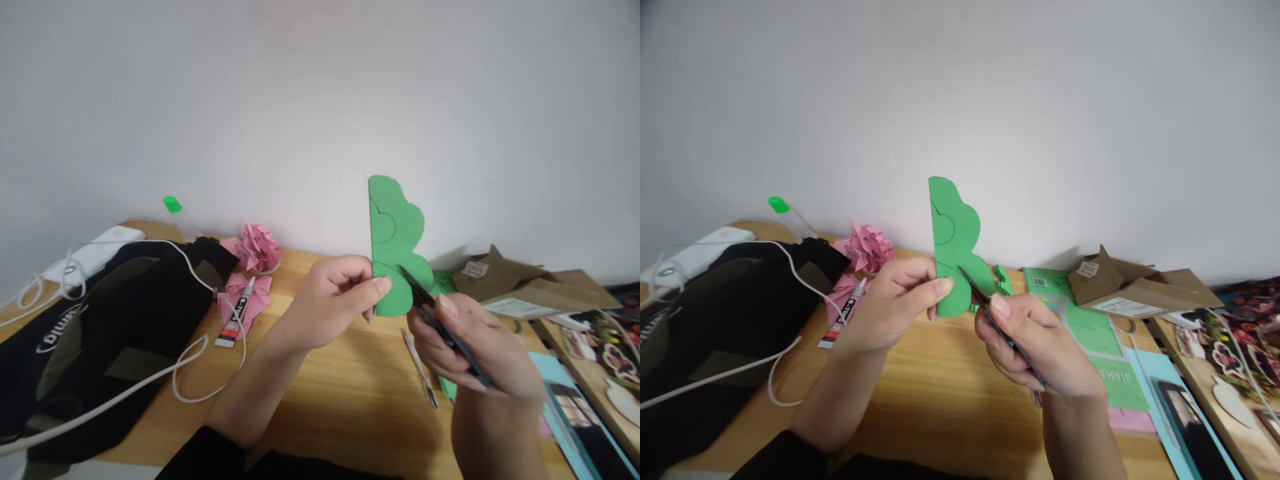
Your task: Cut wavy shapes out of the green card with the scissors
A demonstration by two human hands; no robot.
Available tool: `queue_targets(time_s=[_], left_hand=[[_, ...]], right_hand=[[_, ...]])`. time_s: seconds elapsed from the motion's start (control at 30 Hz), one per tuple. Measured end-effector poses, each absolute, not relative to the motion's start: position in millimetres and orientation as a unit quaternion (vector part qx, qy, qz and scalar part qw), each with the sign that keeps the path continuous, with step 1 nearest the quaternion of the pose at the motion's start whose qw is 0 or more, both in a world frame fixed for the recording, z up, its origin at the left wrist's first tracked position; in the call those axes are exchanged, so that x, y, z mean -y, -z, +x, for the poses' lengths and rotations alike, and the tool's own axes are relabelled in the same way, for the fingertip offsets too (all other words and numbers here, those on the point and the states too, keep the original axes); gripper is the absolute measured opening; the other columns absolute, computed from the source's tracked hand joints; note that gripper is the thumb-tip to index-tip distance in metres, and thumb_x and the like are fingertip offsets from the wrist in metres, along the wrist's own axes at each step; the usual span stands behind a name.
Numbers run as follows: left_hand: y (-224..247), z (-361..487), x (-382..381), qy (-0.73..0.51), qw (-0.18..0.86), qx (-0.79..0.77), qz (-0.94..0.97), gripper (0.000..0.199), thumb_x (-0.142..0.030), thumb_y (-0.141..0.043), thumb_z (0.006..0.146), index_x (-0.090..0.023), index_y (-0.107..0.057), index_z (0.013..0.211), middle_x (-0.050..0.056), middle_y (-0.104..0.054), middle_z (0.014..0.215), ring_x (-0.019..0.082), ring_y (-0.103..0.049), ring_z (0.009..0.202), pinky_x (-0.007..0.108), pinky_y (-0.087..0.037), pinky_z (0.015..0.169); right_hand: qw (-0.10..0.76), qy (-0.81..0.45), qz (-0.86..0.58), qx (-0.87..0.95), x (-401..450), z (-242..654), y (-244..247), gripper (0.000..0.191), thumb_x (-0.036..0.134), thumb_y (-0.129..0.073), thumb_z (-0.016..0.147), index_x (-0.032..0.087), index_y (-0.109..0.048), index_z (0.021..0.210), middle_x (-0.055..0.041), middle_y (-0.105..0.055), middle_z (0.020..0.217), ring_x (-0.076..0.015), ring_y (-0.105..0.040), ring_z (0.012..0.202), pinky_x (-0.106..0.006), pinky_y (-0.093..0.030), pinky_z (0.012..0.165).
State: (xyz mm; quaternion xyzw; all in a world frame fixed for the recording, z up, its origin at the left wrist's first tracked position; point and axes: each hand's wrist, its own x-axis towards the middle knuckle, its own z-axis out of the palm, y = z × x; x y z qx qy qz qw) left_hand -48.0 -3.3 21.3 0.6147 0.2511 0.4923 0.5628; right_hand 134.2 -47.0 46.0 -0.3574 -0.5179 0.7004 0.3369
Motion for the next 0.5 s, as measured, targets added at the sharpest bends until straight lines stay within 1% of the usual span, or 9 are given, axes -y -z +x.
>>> queue_targets(time_s=[0.23,0.5], left_hand=[[-21.0,-50.0,2.8,-0.471,0.581,-0.251,0.614,0.034,-0.031,-0.058,0.083,-0.016,-0.047,0.054,-0.003,-0.051,0.051,0.006,-0.045,0.048,0.017,-0.035,0.045],[-22.3,-50.7,4.1,-0.466,0.585,-0.247,0.616,0.033,-0.030,-0.058,0.082,-0.017,-0.047,0.054,-0.002,-0.053,0.050,0.006,-0.046,0.048,0.018,-0.036,0.044]], right_hand=[[0.323,-0.687,-0.365,0.540,44.6,138.0,-48.9,0.051,0.056,-0.051,0.090,0.020,-0.039,0.056,0.0108,-0.026,0.039,-0.0006,-0.014,0.027,-0.014,-0.010,0.025],[0.305,-0.673,-0.385,0.553,46.1,140.1,-51.2,0.054,0.059,-0.050,0.089,0.020,-0.038,0.053,0.0110,-0.024,0.037,-0.0011,-0.013,0.027,-0.016,-0.009,0.027]])
